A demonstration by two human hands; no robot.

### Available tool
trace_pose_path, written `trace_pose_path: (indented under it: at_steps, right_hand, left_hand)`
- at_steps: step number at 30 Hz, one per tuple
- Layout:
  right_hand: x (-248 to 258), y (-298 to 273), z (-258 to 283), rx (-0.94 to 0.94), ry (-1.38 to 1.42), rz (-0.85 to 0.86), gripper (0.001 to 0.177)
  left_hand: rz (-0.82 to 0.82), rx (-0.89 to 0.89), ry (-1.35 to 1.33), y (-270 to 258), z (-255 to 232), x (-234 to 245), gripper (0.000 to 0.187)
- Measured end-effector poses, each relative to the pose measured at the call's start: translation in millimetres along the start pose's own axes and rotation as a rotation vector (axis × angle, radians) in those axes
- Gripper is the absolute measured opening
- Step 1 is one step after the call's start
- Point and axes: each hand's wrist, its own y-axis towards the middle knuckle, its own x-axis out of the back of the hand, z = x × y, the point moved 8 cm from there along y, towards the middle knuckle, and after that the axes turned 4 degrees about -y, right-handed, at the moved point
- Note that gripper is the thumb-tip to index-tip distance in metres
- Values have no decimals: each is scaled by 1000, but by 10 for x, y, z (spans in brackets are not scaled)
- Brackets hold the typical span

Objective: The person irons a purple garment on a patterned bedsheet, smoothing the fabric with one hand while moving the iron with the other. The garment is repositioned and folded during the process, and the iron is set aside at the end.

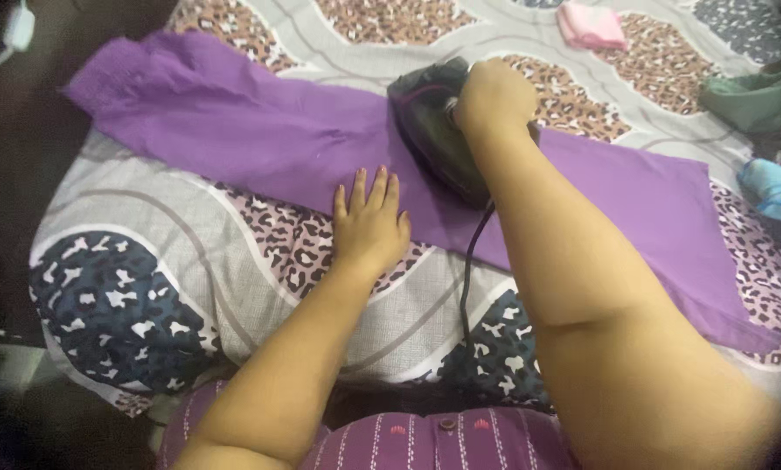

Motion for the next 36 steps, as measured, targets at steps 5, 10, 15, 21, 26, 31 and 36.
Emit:
trace_pose_path:
  at_steps: [5, 10, 15, 21, 26, 31, 36]
  right_hand:
    - [167, -479, -410, 8, -19, 177, 44]
    - [418, -1545, -1358, -139, -160, 430, 51]
    - [732, -2324, -2028, -286, -335, 493, 38]
    - [630, -2158, -2024, -315, -279, 391, 44]
    - [375, -1588, -1517, -158, -60, 196, 42]
    - [300, -1253, -1383, -64, 38, 146, 15]
    - [352, -1872, -2112, -57, -12, 275, 21]
  left_hand:
    - [-99, -65, 15, 7, -60, 78, 64]
    - [-112, -74, 20, -36, -40, 38, 62]
    - [-80, -46, 31, -32, -63, 54, 61]
    - [-77, -38, 39, 9, -68, 13, 62]
    - [-181, -83, 35, -57, -80, 82, 58]
    - [-217, -273, 20, -238, -314, 183, 70]
    - [-87, -408, 42, -317, -499, 33, 76]
